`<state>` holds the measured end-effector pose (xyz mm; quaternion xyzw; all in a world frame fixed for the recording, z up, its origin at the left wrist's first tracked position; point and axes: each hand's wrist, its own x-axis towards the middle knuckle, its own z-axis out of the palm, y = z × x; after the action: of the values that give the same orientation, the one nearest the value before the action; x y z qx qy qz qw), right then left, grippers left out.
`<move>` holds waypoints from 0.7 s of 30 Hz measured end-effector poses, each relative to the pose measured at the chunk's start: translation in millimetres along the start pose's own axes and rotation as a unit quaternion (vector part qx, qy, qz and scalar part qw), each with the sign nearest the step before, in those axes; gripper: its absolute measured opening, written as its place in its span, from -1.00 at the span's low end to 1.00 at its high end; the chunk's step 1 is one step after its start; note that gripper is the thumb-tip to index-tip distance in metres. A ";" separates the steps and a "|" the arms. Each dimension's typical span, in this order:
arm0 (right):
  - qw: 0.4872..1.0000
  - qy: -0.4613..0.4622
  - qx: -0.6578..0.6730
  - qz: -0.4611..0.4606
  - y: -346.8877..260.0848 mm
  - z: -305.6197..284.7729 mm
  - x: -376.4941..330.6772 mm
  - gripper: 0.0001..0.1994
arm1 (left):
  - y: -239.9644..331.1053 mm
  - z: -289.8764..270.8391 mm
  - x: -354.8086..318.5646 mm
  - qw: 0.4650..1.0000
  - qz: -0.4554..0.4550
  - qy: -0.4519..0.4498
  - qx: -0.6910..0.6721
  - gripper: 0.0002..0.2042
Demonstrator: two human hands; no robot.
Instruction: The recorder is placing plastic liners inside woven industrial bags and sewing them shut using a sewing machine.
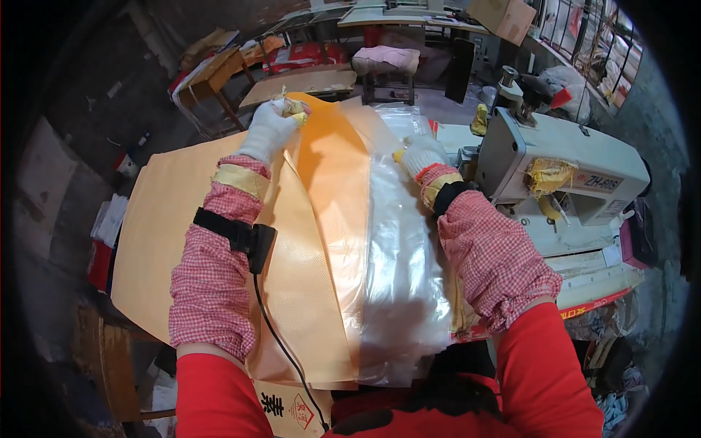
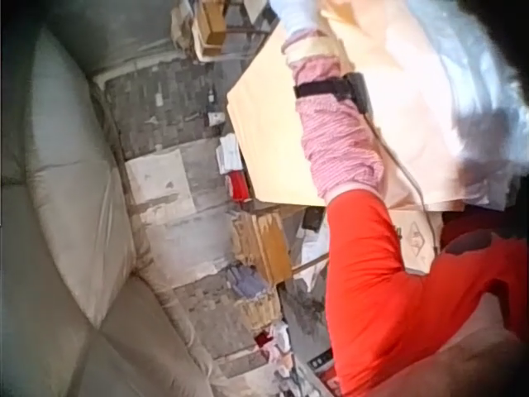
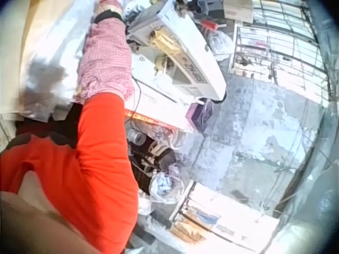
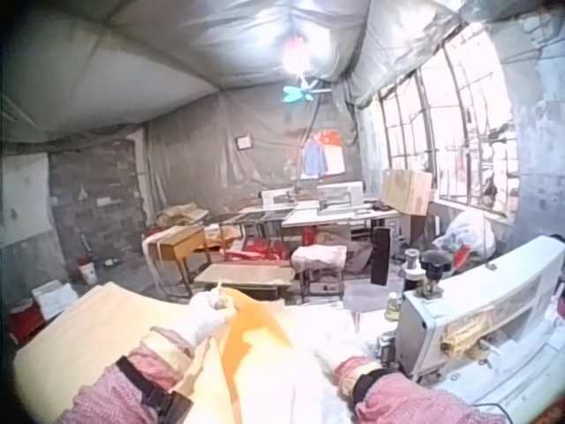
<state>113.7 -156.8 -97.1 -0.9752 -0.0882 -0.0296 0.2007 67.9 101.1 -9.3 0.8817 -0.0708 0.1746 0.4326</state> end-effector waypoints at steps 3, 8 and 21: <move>0.994 -0.045 -0.001 -0.102 -10.0 0.1 -0.9 -0.59 | 13.9 2.6 -2.5 0.999 -0.018 -0.044 0.000 -0.83; 0.955 -0.014 0.284 -0.086 -76.5 26.6 -2.0 -0.56 | 12.0 32.8 -1.3 0.990 -0.005 -0.133 -0.050 -0.76; 0.969 0.164 -0.083 -0.165 -80.8 12.5 -46.5 -0.86 | 36.2 -51.4 -28.8 0.986 0.068 0.067 0.139 -0.83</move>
<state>53.4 -86.2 -81.7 -0.9422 -0.2109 -0.2296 0.1227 18.5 118.6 35.9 0.9125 -0.0771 0.2703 0.2970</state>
